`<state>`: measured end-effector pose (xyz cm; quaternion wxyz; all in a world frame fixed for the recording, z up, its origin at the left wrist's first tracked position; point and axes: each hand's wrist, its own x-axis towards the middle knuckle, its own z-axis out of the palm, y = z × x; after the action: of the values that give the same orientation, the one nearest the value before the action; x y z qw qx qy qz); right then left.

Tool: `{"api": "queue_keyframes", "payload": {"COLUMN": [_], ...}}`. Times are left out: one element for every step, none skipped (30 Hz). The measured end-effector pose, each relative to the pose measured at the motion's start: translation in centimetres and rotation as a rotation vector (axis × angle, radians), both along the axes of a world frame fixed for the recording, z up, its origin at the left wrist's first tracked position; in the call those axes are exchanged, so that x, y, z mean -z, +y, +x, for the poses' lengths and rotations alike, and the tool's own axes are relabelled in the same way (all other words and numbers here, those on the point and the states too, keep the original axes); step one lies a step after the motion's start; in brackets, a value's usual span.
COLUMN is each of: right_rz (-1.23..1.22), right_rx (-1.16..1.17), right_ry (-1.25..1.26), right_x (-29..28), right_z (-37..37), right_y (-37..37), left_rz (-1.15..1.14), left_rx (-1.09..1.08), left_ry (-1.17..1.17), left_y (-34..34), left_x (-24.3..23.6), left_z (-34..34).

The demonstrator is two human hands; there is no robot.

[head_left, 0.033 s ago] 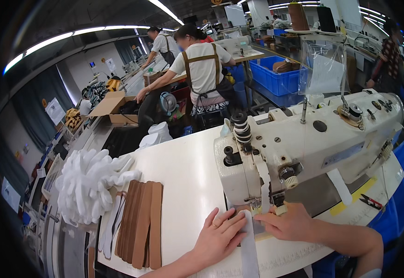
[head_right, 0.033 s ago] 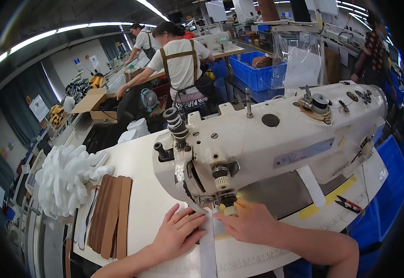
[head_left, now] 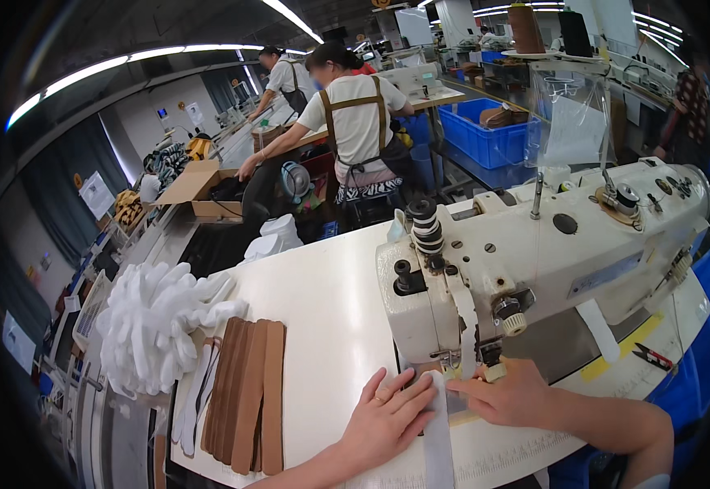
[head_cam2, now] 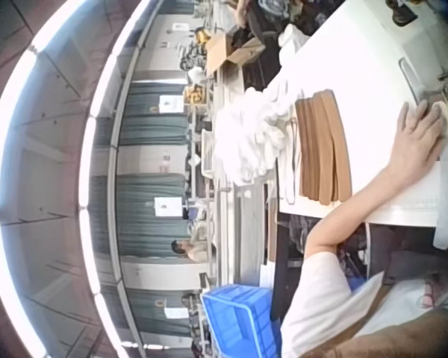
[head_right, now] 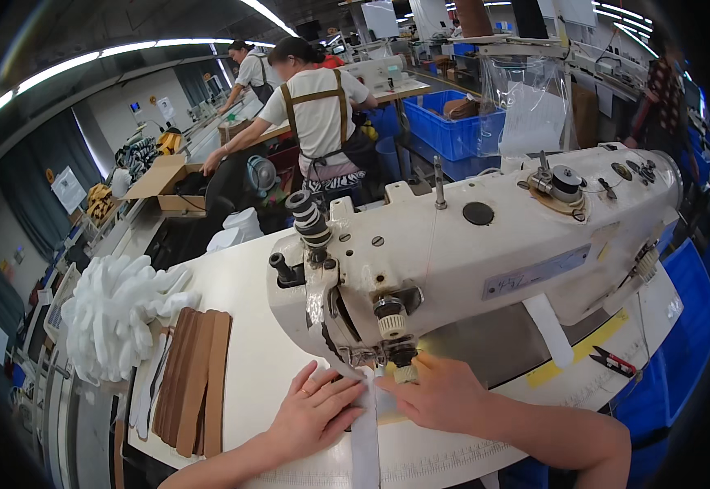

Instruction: The person sews white fabric strips onto brown material pieces using an industrial sewing machine.

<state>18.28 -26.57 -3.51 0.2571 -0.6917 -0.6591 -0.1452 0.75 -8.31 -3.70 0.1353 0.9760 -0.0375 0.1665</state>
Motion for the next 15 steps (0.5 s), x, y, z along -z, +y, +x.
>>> {"api": "queue_keyframes", "payload": {"right_rz": [-0.037,-0.074,-0.076,-0.078,-0.08,-0.082,-0.128,-0.173,-0.175,-0.153,-0.13,-0.131,-0.117,-0.104,-0.103], "right_rx": [0.019,0.038,0.037,0.038,0.038,0.035,0.041,0.047,0.047,0.035,0.024,0.022,0.023,0.025,0.025], "right_ry": [0.013,0.025,0.027,-0.016,-0.059,-0.061,-0.045,-0.03,-0.03,-0.037,-0.045,-0.046,-0.054,-0.063,-0.063], "right_x": [-0.2,-0.3,-0.1,0.0,0.2,0.4,0.8,0.9,1.0,1.0,0.9,1.0,1.0,1.1,1.2], "right_z": [-0.1,-0.1,0.1,0.2,0.4,0.6,0.8,0.9,0.9,0.9,0.8,0.8,0.8,0.7,0.8], "right_y": [-0.2,-0.2,0.0,0.1,0.1,0.1,0.0,0.0,0.0,0.1,0.1,0.2,0.2,0.3,0.4], "left_rz": [-0.002,0.032,0.067,0.065,0.089,0.114,0.112,0.112,0.11,0.108,0.107,0.107,0.107,0.069,0.031], "left_rx": [-0.001,-0.024,-0.049,-0.05,-0.076,-0.104,-0.108,-0.117,-0.12,-0.12,-0.108,-0.098,-0.099,-0.099,-0.099], "left_ry": [0.002,-0.046,-0.095,-0.093,-0.073,-0.057,-0.059,-0.07,-0.08,-0.08,-0.076,-0.073,-0.073,-0.011,0.051], "left_y": [-0.2,-0.5,-0.8,-1.1,-1.4,-1.5,-1.5,-1.6,-1.5,-1.4,-1.4,-1.3,-1.2,-1.1,-1.0], "left_x": [-0.1,-0.2,-0.3,-0.4,-0.4,-0.3,-0.4,-0.4,-0.4,-0.4,-0.4,-0.5,-0.7,-1.1,-1.3], "left_z": [0.2,0.6,1.0,1.1,1.1,1.2,1.2,1.2,1.3,1.3,1.3,1.3,1.4,1.4,1.4]}}
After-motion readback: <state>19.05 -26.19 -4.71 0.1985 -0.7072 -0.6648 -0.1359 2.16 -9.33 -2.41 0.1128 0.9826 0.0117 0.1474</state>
